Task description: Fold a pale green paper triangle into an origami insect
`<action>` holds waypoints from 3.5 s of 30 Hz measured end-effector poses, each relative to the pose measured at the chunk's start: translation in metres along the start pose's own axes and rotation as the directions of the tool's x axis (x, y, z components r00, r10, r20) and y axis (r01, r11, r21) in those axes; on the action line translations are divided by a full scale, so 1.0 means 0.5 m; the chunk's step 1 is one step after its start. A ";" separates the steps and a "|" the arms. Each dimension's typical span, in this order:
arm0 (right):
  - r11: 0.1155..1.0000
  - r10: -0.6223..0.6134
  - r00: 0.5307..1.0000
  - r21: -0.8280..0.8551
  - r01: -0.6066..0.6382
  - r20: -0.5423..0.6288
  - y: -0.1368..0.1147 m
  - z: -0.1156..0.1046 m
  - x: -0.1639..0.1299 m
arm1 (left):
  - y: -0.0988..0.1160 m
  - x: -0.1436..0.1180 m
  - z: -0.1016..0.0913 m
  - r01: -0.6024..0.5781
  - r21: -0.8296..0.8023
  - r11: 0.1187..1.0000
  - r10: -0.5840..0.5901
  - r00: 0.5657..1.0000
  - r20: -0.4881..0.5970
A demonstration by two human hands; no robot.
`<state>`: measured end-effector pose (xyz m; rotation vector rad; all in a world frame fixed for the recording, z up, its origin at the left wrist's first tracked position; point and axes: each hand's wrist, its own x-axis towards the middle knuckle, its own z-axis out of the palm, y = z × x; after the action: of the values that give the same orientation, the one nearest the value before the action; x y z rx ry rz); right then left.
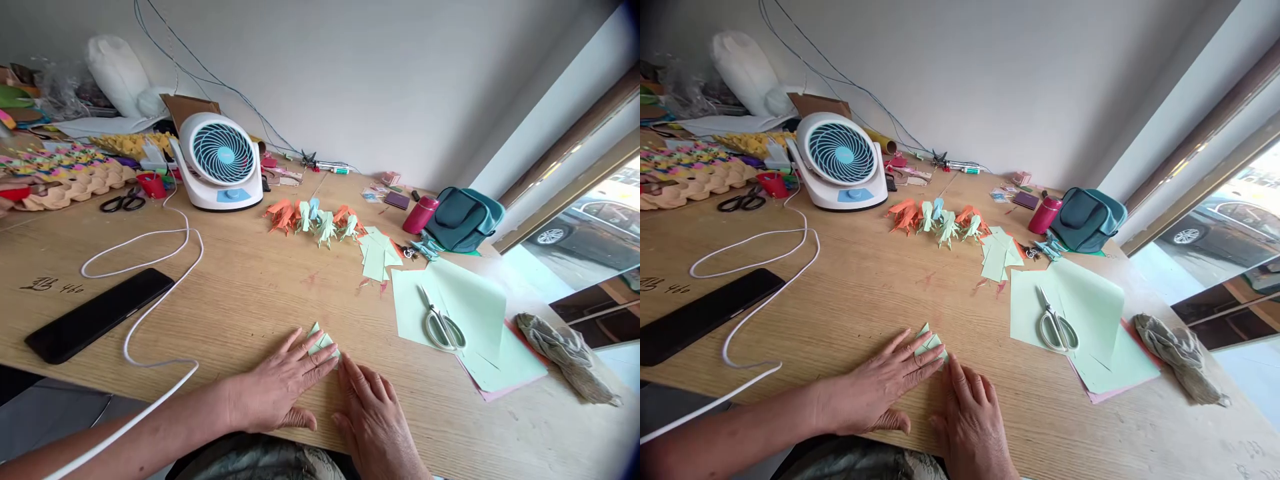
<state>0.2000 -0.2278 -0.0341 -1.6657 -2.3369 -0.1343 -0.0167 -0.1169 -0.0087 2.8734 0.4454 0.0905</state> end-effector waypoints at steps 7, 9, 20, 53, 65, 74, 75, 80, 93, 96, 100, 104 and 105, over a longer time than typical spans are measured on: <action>0.997 0.063 0.990 0.042 -0.068 0.124 0.002 -0.003 0.011 | -0.001 0.003 0.004 0.030 0.023 0.999 -0.031 0.999 0.033; 0.996 0.060 0.987 0.058 -0.070 0.149 0.002 -0.004 0.011 | -0.001 0.001 0.005 0.027 0.029 0.999 -0.027 1.000 0.006; 0.993 0.114 0.990 0.029 -0.117 0.084 -0.029 0.005 0.016 | -0.006 0.005 0.020 0.056 0.059 0.997 -0.058 0.998 0.033; 0.962 0.262 0.957 -0.040 -0.269 -0.128 -0.096 0.042 -0.014 | 0.004 0.071 -0.002 0.533 -0.384 0.754 -0.636 0.738 -0.225; 0.428 0.469 0.865 0.811 -0.399 0.178 0.007 -0.038 0.048 | -0.070 0.122 -0.045 0.115 -0.922 0.371 -0.394 0.918 -0.044; 0.345 0.369 0.889 0.848 -0.402 0.272 0.051 -0.039 0.176 | -0.104 0.160 -0.054 -0.024 -0.990 0.136 -0.484 0.871 -0.088; 0.375 0.364 0.893 0.836 -0.401 0.265 0.056 -0.036 0.186 | -0.111 0.163 -0.052 -0.017 -0.989 0.144 -0.487 0.869 -0.086; 0.438 0.318 0.914 0.816 -0.377 0.252 0.076 -0.013 0.229 | -0.149 0.177 -0.056 0.020 -0.983 0.182 -0.490 0.868 -0.073; 0.357 0.311 0.906 0.848 -0.392 0.288 0.060 0.017 0.231 | -0.131 0.180 -0.038 -0.025 -0.982 0.186 -0.510 0.852 -0.118; 0.343 0.302 0.906 0.853 -0.394 0.296 0.059 0.025 0.228 | -0.132 0.179 -0.037 -0.018 -0.963 0.269 -0.559 0.812 -0.171; 0.309 0.283 0.907 0.865 -0.395 0.313 0.063 0.027 0.225 | -0.131 0.176 -0.037 -0.025 -0.964 0.265 -0.576 0.798 -0.179; 0.248 0.260 0.898 0.874 -0.418 0.355 0.065 0.021 0.226 | -0.125 0.172 -0.042 -0.048 -0.986 0.157 -0.559 0.819 -0.129; 0.233 0.261 0.896 0.877 -0.420 0.359 0.065 0.019 0.227 | -0.123 0.171 -0.042 -0.054 -0.989 0.134 -0.547 0.829 -0.120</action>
<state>0.1945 -0.1110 -0.0153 -1.3971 -1.3749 1.2679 0.0447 -0.0290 -0.0005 1.3369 0.6417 0.7442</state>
